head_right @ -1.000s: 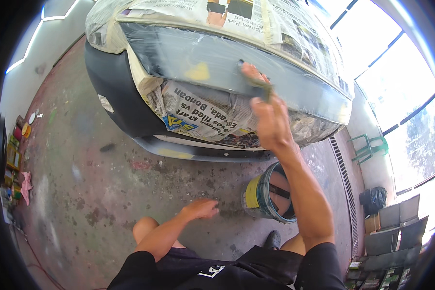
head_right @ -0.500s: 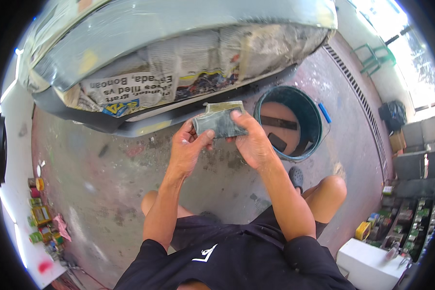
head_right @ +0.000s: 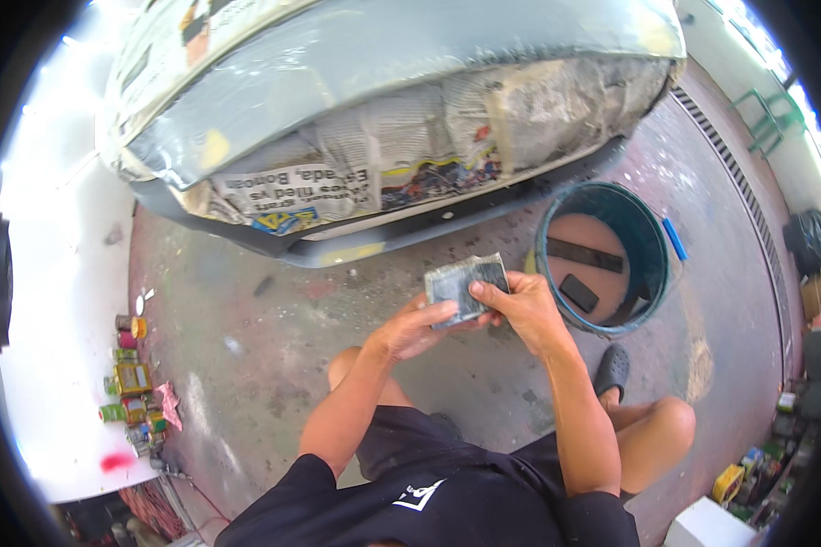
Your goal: The person sands a car bumper with a sanding block, repeatedly dipping the block into a bucket of water. The bumper is partially masked with newspaper. The person works on the front and side edges of the bumper, rinsing the block periodically.
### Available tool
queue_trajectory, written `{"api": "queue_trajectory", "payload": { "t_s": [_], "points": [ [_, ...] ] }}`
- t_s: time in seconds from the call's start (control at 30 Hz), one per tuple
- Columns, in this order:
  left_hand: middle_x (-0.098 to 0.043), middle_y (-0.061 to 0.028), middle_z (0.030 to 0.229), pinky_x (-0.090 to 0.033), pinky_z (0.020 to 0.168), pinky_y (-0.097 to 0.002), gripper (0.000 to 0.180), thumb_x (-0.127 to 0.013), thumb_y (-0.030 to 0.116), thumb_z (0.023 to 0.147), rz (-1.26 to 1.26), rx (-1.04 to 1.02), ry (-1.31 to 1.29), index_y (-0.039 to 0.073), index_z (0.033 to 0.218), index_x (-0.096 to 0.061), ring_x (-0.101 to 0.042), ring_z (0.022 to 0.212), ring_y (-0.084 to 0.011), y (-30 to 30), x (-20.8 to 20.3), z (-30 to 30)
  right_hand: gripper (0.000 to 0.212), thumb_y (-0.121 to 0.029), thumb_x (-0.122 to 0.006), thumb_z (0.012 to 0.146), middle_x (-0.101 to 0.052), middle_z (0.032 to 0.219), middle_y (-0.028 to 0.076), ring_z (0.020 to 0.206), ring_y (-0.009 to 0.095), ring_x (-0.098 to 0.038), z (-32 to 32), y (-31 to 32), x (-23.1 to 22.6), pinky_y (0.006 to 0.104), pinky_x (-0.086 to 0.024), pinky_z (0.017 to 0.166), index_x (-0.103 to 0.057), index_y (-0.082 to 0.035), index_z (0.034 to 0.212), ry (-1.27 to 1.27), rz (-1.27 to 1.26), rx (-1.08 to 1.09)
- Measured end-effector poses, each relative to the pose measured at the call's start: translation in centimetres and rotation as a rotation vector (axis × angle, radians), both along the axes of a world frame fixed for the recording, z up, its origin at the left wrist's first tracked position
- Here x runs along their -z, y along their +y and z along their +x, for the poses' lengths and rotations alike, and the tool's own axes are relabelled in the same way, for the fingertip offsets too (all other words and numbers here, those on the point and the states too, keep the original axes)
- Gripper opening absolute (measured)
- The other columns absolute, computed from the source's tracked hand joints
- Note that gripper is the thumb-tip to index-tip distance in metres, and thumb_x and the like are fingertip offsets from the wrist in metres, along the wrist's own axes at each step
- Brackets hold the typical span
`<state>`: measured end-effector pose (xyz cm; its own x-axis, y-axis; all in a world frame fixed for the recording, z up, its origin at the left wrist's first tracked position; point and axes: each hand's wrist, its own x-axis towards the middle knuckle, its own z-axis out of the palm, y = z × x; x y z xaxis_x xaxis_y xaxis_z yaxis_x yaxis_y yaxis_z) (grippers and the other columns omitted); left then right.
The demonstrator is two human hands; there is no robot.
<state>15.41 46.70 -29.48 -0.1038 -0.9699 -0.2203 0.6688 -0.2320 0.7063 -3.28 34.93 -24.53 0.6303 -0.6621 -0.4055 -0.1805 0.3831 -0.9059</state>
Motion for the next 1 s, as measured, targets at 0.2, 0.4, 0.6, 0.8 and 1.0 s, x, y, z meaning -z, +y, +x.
{"api": "queue_trajectory", "payload": {
  "t_s": [0.2,0.4,0.6,0.8,1.0],
  "points": [
    [-0.06,-0.0165,0.158,-0.058,0.112,-0.0411,0.058,-0.053,0.0,0.107,-0.059,-0.255,-0.538,-0.001,0.165,-0.045,-0.066,0.138,-0.0248,1.5,-3.5,0.0,0.036,-0.035,-0.076,0.106,-0.079,0.095,0.006,0.082,0.012,-0.073,-1.8,-2.1,2.5,0.0265,-0.054,0.067,-0.081,0.001,0.112,0.045,-0.25,0.26],
    [-0.069,-0.0229,0.147,-0.055,0.116,-0.0469,0.066,-0.052,-0.017,0.093,-0.708,-0.651,-1.685,-0.003,0.158,-0.055,-0.065,0.142,-0.0367,8.7,-13.4,11.1,0.056,-0.049,-0.063,0.111,-0.079,0.119,0.022,0.117,0.031,-0.073,-7.8,-8.1,6.8,0.0427,-0.054,0.101,-0.075,0.001,0.133,0.547,-0.784,0.578],
    [-0.046,-0.0104,0.173,-0.032,0.133,-0.0525,0.092,-0.07,-0.011,0.082,-0.731,-0.489,-2.512,0.01,0.168,-0.045,-0.041,0.162,-0.0294,3.2,-24.0,21.6,0.083,-0.069,-0.033,0.113,-0.071,0.136,0.032,0.133,0.052,-0.063,-5.8,-8.2,11.1,0.0581,-0.047,0.114,-0.066,-0.001,0.146,0.912,-0.583,0.387],
    [-0.033,-0.0091,0.18,-0.018,0.138,-0.0515,0.078,-0.065,0.02,0.106,-0.536,-0.233,-2.775,0.015,0.175,-0.03,-0.026,0.168,-0.0293,6.8,-22.7,29.1,0.075,-0.061,-0.035,0.115,-0.072,0.135,0.03,0.13,0.05,-0.064,-3.5,-6.7,10.3,0.0588,-0.048,0.109,-0.07,0.001,0.138,0.95,-0.769,0.301],
    [-0.03,-0.0076,0.182,-0.018,0.138,-0.0503,0.081,-0.066,0.028,0.107,-0.665,-0.137,-2.638,0.016,0.177,-0.027,-0.026,0.169,-0.0272,1.5,-22.3,22.9,0.076,-0.063,-0.033,0.115,-0.071,0.134,0.033,0.126,0.053,-0.065,-4.9,-6.3,10.3,0.0613,-0.047,0.11,-0.067,-0.002,0.143,0.995,-0.698,0.303]
  ]
}}
